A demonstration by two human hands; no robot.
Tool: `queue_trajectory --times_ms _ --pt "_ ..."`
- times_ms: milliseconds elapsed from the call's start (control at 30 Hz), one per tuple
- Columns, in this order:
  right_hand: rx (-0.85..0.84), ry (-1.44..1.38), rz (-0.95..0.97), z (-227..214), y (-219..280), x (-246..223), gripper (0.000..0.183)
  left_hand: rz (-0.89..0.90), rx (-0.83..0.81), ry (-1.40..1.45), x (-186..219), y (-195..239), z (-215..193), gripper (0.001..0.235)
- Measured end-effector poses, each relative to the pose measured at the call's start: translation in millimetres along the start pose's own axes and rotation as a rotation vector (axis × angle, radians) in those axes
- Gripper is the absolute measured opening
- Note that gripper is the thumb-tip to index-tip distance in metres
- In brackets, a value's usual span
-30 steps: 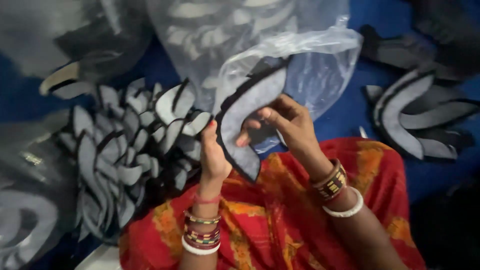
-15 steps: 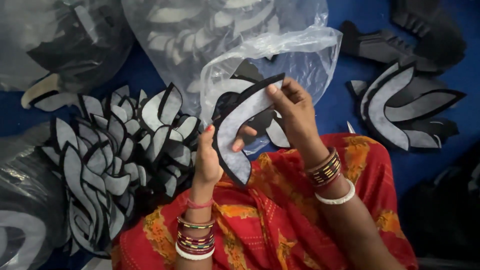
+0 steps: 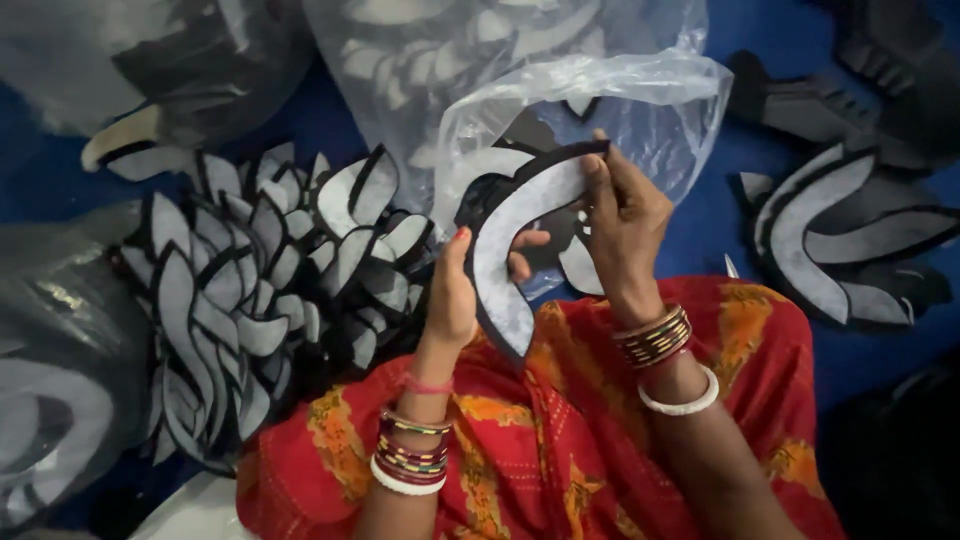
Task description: The person sits and assembles curved, leaf-shaped craft pieces by hand. They pick up a white piece and a black piece, align them, and press the edges together to join them. The person repeats this process with multiple pairs of pieces, handling them one at a time.
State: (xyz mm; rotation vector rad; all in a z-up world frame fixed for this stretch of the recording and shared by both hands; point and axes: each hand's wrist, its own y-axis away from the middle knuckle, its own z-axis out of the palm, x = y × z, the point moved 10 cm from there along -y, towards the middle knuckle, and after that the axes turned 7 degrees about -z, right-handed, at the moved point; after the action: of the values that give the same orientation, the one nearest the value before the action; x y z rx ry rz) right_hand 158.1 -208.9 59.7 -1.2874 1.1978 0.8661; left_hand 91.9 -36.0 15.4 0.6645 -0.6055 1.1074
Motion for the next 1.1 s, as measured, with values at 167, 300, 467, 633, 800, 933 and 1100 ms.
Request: queue_trajectory --times_ms 167,300,467,633,800,933,1100 --pt "0.002 0.509 -0.432 8 16 -58 0.027 0.069 0.203 0.009 -32 -10 -54 0.065" --pt "0.030 0.462 -0.632 7 38 -121 0.010 0.204 0.576 -0.215 -46 -9 -125 0.054" --pt "0.018 -0.003 -0.524 13 43 -188 0.011 0.369 0.766 -0.500 -33 5 -165 0.048" --pt "-0.387 -0.753 -0.460 162 16 -130 0.044 0.168 0.608 0.141 -15 16 -97 0.056" --pt "-0.397 -0.207 -0.530 170 40 -199 0.030 -0.126 0.408 0.758 18 12 -30 0.065" --pt "-0.258 0.031 -0.280 99 2 -83 0.009 0.228 0.311 0.201 10 -2 -79 0.063" --pt "-0.281 0.609 -0.006 71 -41 103 0.031 0.176 0.370 0.207 -1 -2 -83 0.062"
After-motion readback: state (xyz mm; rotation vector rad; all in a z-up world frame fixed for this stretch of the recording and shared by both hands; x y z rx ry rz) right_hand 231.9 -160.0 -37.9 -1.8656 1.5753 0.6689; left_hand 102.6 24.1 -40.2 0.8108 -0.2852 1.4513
